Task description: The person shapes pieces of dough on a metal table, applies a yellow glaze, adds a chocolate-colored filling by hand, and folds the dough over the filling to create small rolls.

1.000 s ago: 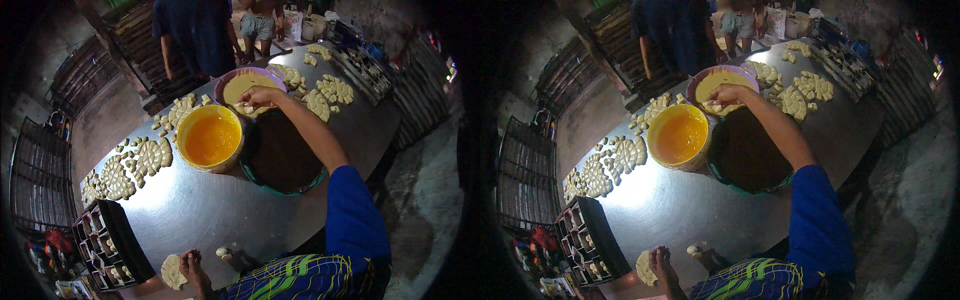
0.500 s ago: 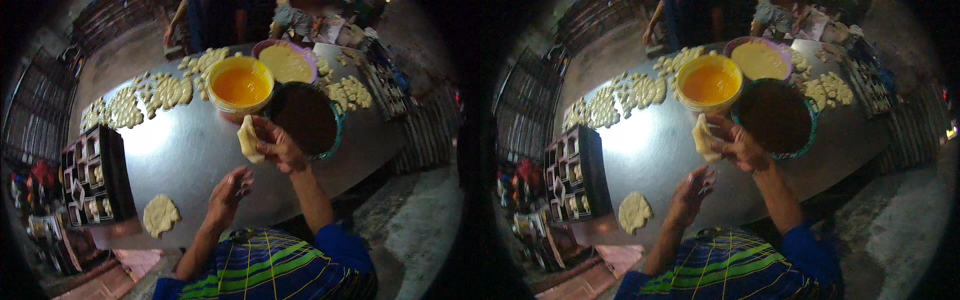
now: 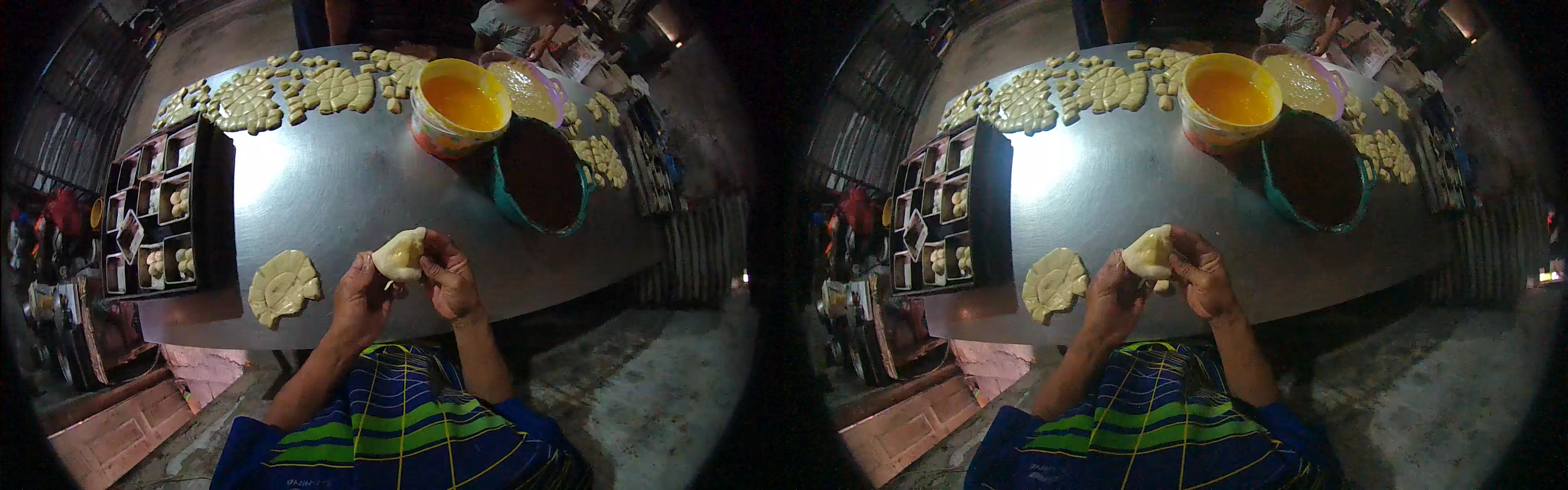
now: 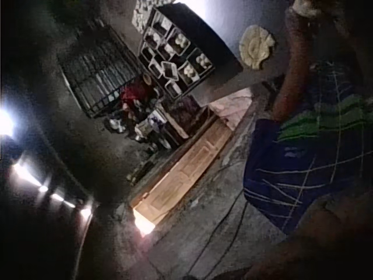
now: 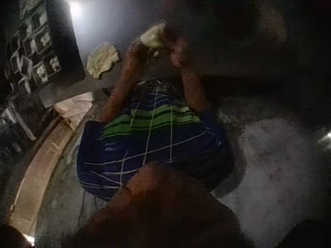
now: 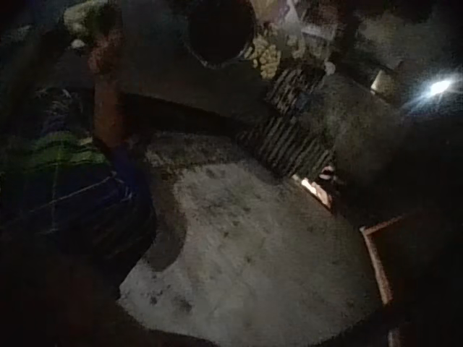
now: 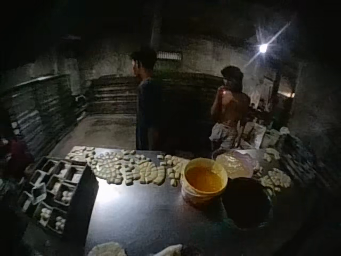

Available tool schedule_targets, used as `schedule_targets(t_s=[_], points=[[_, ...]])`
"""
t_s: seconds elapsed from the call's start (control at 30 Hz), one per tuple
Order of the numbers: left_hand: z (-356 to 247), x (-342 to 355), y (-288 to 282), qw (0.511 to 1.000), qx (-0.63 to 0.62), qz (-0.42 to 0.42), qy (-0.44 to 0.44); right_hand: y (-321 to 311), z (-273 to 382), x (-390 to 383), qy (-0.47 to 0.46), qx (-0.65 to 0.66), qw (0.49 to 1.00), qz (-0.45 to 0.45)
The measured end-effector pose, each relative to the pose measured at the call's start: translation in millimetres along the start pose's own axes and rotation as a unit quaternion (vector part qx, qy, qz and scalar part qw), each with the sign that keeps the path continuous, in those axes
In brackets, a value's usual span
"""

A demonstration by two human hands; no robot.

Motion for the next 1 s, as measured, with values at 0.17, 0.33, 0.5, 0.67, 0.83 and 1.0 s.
schedule_targets(t_s=[0.17,0.33,0.5,0.67,0.83,1.0], points=[[-32,-9,-14,0.997,0.057,-0.018,0.058,45,2,-6,-0.135,-0.398,0.907,0.004],[-57,-14,-19,0.958,0.235,0.035,0.160,84,1,-19,-0.302,-0.733,0.608,0.041],[-75,-25,-25,0.922,0.353,0.111,0.115,90,4,-22,-0.261,-0.746,0.612,0.016],[-87,-24,-25,0.877,0.436,0.195,0.062,99,17,-9,-0.213,-0.715,0.660,0.090],[-83,-16,-44,0.915,0.386,0.114,0.030,109,15,-12,-0.270,-0.723,0.622,0.134],[-58,-8,-56,0.996,0.054,0.038,-0.068,127,0,-16,-0.358,-0.726,0.587,0.025]])
Point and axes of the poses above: each hand's wrist, its own x-axis towards the middle knuckle, its own y-axis out of the palm, z = x × y, the point moved 5 cm from there along x, towards the middle knuckle, and after that the axes turned 10 degrees about y, right-handed, at the moved point
